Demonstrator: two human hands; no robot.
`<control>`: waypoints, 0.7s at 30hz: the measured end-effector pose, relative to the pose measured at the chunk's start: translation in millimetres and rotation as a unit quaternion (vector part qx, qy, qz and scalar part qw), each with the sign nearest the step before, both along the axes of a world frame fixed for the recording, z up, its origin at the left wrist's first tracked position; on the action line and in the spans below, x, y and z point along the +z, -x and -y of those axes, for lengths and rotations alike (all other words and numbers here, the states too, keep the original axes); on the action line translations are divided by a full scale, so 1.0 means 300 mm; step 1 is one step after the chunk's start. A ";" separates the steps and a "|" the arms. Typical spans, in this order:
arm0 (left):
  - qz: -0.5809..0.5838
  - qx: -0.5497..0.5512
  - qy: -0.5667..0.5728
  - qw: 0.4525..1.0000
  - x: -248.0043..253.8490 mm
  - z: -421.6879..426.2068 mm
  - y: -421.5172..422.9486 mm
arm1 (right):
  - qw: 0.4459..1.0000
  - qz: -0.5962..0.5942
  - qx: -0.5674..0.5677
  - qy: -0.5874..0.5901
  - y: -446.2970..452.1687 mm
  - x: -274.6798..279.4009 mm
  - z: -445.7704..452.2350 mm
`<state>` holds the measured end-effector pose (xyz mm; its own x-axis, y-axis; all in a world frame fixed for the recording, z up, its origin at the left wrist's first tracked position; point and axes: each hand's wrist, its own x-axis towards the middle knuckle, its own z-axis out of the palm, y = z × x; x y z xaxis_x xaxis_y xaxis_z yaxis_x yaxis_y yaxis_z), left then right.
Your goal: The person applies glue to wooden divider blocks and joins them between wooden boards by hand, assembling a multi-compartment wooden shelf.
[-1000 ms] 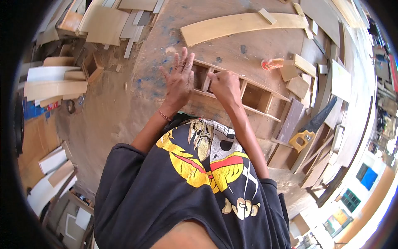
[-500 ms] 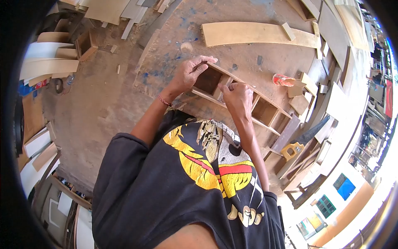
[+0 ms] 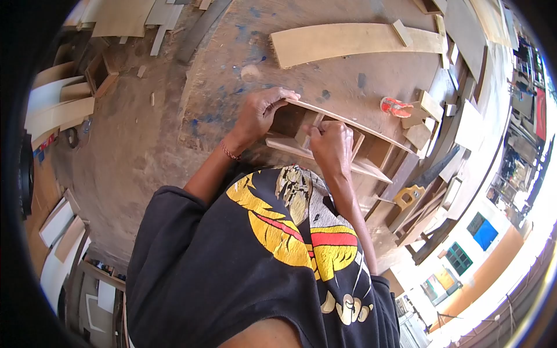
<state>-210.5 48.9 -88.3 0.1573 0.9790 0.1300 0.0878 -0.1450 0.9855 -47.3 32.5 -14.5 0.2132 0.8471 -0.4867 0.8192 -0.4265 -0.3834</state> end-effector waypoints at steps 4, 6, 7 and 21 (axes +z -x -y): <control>-0.001 -0.008 -0.005 1.000 -0.001 -0.009 0.001 | 0.999 0.019 -0.008 0.039 0.010 0.004 -0.002; -0.011 -0.010 -0.015 1.000 0.003 -0.021 0.002 | 0.999 0.020 -0.007 0.031 0.027 0.030 -0.010; -0.010 -0.014 -0.016 1.000 0.003 -0.024 0.000 | 0.999 0.021 -0.010 0.030 0.022 0.028 -0.009; -0.004 -0.014 -0.027 1.000 0.015 -0.027 -0.001 | 1.000 -0.018 -0.011 0.006 0.038 0.052 -0.010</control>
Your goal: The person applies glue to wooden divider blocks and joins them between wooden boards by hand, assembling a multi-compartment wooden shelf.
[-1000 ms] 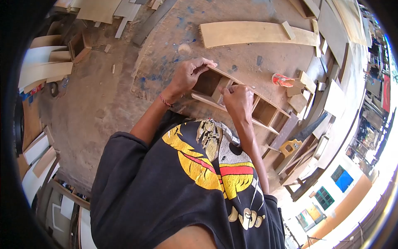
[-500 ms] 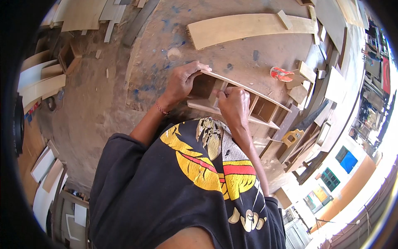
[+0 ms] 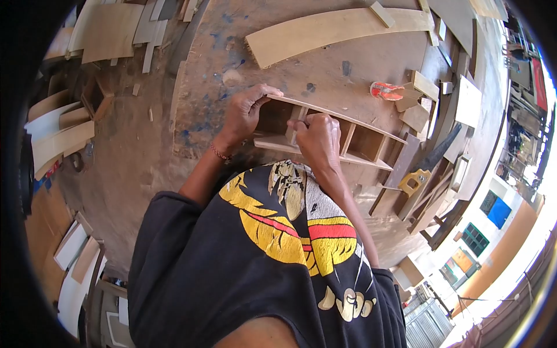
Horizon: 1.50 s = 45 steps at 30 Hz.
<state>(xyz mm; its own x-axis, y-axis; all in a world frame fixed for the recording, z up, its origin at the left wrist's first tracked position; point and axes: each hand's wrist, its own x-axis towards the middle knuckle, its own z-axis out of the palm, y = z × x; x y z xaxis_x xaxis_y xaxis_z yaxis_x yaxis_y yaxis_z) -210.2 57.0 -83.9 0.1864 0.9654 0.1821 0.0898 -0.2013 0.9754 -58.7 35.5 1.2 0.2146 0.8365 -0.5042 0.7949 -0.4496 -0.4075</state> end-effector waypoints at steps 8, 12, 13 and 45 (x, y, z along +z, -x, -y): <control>-0.016 -0.012 -0.011 1.000 0.003 -0.002 0.001 | 0.996 0.022 0.027 -0.079 -0.024 -0.028 0.041; -0.019 -0.019 0.005 1.000 0.005 0.002 -0.001 | 0.989 0.047 0.041 -0.135 -0.038 -0.022 0.076; -0.022 -0.026 0.004 0.999 0.007 0.002 -0.001 | 0.985 0.040 0.043 -0.163 -0.040 -0.006 0.080; -0.063 -0.049 0.018 0.997 0.020 -0.014 0.009 | 0.925 0.006 0.239 -0.296 -0.078 -0.042 0.138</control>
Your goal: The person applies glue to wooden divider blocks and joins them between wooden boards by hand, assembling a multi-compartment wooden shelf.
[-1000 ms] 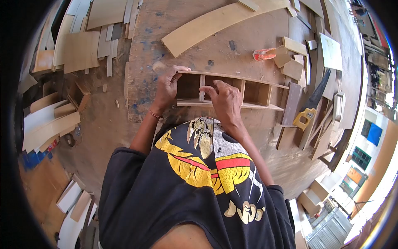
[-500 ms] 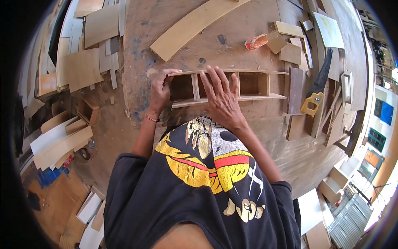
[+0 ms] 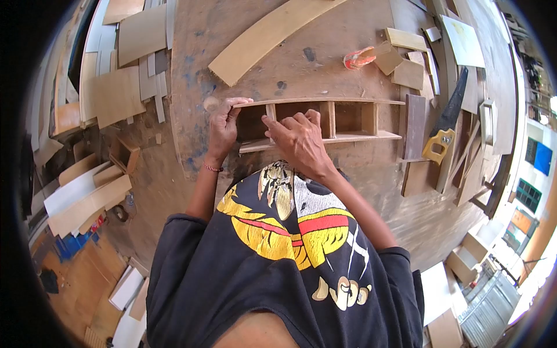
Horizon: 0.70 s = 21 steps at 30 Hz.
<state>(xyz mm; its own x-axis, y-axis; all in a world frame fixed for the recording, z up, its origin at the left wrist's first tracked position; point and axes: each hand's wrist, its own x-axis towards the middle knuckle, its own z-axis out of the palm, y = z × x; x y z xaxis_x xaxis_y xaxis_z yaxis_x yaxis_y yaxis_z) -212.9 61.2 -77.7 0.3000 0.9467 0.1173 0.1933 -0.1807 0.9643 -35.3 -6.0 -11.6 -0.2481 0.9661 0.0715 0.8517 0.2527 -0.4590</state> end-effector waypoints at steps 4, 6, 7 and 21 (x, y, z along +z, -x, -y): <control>-0.010 0.014 -0.011 1.000 0.007 0.002 0.004 | 0.998 -0.050 -0.028 0.005 0.011 0.004 -0.016; 0.004 0.003 -0.027 1.000 0.008 -0.001 0.004 | 0.998 -0.056 -0.028 0.016 0.013 0.005 -0.014; 0.004 0.015 -0.025 1.000 0.007 0.000 0.006 | 0.997 -0.061 -0.040 0.022 0.016 0.005 -0.014; 0.029 0.003 -0.022 0.999 -0.006 -0.003 0.013 | 0.991 0.009 -0.088 0.098 0.047 0.029 -0.028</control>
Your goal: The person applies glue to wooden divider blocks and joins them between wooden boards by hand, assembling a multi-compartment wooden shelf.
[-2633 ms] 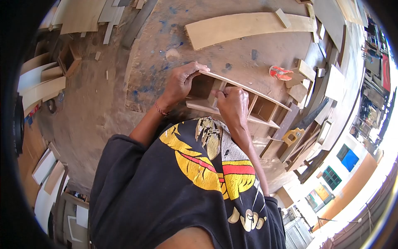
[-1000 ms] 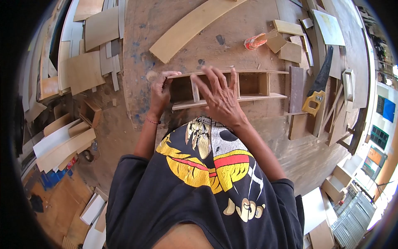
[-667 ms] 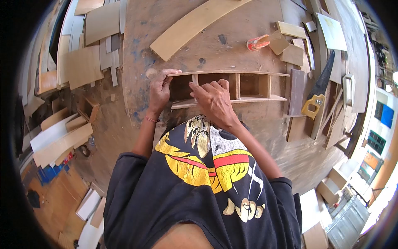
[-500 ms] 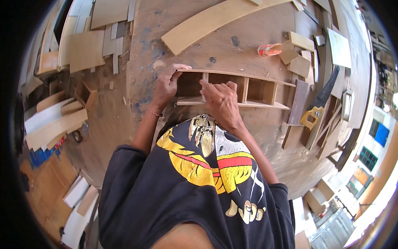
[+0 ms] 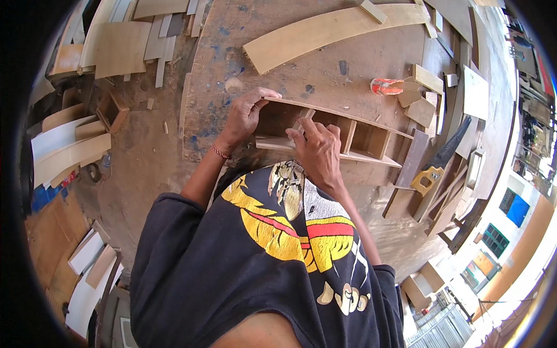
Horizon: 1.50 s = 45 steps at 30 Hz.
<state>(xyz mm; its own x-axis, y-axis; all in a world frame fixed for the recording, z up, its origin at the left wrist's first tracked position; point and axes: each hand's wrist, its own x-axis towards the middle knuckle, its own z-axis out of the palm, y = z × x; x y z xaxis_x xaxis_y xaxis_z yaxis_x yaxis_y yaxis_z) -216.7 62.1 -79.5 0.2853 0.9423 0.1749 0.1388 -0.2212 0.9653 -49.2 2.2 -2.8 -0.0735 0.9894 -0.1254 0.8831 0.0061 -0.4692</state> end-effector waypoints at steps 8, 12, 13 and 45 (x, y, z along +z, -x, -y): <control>-0.002 0.001 0.001 1.000 -0.004 0.002 -0.002 | 0.999 -0.014 0.009 -0.028 0.014 -0.006 0.000; 0.000 0.000 0.001 1.000 -0.003 0.003 -0.001 | 1.000 -0.007 0.014 -0.027 0.013 -0.007 -0.006; 0.000 0.001 0.001 1.000 -0.002 0.003 -0.001 | 1.000 -0.007 0.014 -0.026 0.012 -0.008 -0.007; -0.016 -0.016 0.028 0.999 0.006 0.000 0.000 | 1.000 -0.028 -0.005 0.001 -0.001 -0.004 0.000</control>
<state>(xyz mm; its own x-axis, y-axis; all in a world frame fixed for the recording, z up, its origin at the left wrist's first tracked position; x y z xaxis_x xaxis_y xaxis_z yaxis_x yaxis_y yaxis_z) -216.9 62.2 -77.6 0.3201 0.9407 0.1126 0.1640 -0.1720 0.9713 -48.9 2.4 -3.8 -0.0710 0.9899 -0.1228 0.8551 -0.0030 -0.5184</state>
